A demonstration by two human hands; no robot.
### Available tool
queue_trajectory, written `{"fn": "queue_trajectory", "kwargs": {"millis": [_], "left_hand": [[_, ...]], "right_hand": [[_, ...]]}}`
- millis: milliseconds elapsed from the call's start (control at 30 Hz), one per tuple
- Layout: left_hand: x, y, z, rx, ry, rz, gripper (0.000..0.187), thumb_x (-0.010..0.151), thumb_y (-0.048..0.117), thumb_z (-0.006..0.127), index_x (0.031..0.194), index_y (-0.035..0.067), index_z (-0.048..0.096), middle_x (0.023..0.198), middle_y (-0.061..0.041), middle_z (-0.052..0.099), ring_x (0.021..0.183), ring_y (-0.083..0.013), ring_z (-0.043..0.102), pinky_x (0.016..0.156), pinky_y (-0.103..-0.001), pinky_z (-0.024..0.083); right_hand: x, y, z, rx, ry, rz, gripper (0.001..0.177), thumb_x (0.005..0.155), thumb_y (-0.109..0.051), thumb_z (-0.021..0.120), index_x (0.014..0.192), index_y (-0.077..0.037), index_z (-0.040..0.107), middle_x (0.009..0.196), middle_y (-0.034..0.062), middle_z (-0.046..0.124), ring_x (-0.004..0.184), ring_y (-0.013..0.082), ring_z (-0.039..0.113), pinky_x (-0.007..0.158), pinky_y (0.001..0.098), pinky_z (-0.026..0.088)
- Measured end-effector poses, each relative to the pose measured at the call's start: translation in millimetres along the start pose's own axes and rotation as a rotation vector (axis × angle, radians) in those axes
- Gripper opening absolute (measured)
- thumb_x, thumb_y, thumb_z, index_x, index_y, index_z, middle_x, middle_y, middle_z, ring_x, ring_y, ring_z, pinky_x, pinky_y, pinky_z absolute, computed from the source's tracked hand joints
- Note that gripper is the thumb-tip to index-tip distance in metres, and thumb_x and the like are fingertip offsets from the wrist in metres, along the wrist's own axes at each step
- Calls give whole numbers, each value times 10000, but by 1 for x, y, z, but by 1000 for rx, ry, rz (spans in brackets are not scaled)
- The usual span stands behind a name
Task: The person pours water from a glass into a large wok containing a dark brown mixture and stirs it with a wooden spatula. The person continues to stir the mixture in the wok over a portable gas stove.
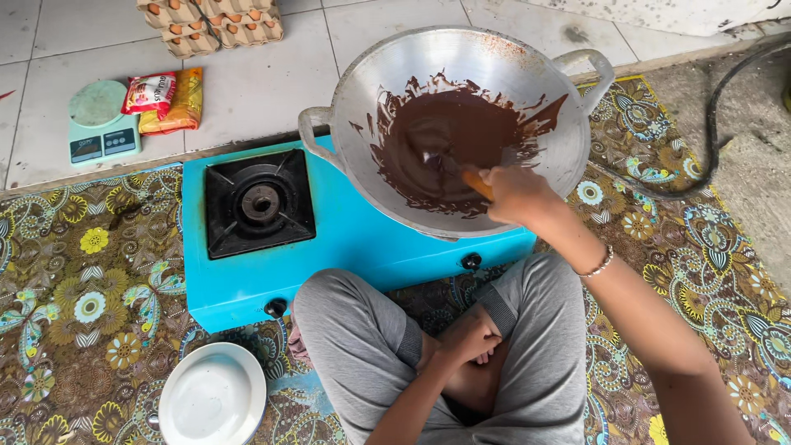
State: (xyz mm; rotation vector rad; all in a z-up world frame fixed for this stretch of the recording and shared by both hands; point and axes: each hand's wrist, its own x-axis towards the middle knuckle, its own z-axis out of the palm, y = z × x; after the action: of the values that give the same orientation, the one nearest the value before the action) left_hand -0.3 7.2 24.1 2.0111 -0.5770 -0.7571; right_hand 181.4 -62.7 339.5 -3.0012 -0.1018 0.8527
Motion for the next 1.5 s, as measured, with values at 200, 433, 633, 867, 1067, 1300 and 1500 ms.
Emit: {"fn": "queue_trajectory", "kwargs": {"millis": [200, 433, 633, 867, 1067, 1300, 1500], "left_hand": [[-5, 0, -2, -92, 73, 44, 474, 1050, 205, 592, 607, 71, 694, 513, -35, 650, 469, -124, 654, 548, -241, 566], [10, -16, 12, 93, -24, -57, 455, 968, 436, 558, 694, 130, 753, 612, -79, 706, 792, -253, 756, 790, -371, 610], [22, -27, 13, 73, -36, -45, 445, 955, 454, 552, 686, 162, 755, 585, -53, 699, 753, -229, 755, 755, -355, 606], [11, -11, 13, 93, -21, -55, 463, 969, 448, 560, 696, 132, 759, 599, -103, 697, 768, -283, 753, 751, -381, 608], [15, -18, 11, 83, -61, -61, 433, 962, 477, 539, 723, 201, 770, 605, -26, 712, 782, -190, 759, 786, -332, 609], [9, -14, 12, 96, -61, -79, 434, 957, 478, 552, 713, 189, 765, 606, -38, 707, 775, -205, 755, 787, -342, 605], [21, -23, 22, 165, -33, -45, 468, 960, 485, 548, 717, 151, 768, 655, -91, 724, 867, -288, 758, 830, -398, 603]], "right_hand": [[-26, -3, -3, -190, -7, 22, 327, 747, -33, 639, 1063, -117, 649, 872, 90, 714, 867, 301, 711, 725, 427, 559], [30, 29, 13, -148, 163, -18, 698, 840, -99, 715, 1518, -124, 550, 1314, 263, 672, 1135, 496, 679, 915, 658, 537], [-57, 10, -8, -184, 23, -38, 635, 783, 38, 653, 1409, -69, 631, 1270, 270, 700, 956, 449, 760, 809, 548, 606], [21, 44, 21, -139, 147, -22, 724, 842, -30, 642, 1543, -173, 534, 1326, 237, 665, 1086, 458, 700, 888, 573, 553], [-80, -22, -20, -291, 117, -47, 433, 786, 28, 634, 1189, -82, 746, 969, 211, 767, 873, 407, 763, 773, 552, 603], [46, 46, 35, -192, 229, 71, 494, 755, -148, 733, 1247, -188, 758, 1112, 194, 753, 1053, 429, 729, 856, 558, 569], [-61, -13, -8, -176, 107, -16, 599, 784, 11, 611, 1369, -107, 657, 1185, 276, 713, 985, 455, 741, 869, 582, 571]]}}
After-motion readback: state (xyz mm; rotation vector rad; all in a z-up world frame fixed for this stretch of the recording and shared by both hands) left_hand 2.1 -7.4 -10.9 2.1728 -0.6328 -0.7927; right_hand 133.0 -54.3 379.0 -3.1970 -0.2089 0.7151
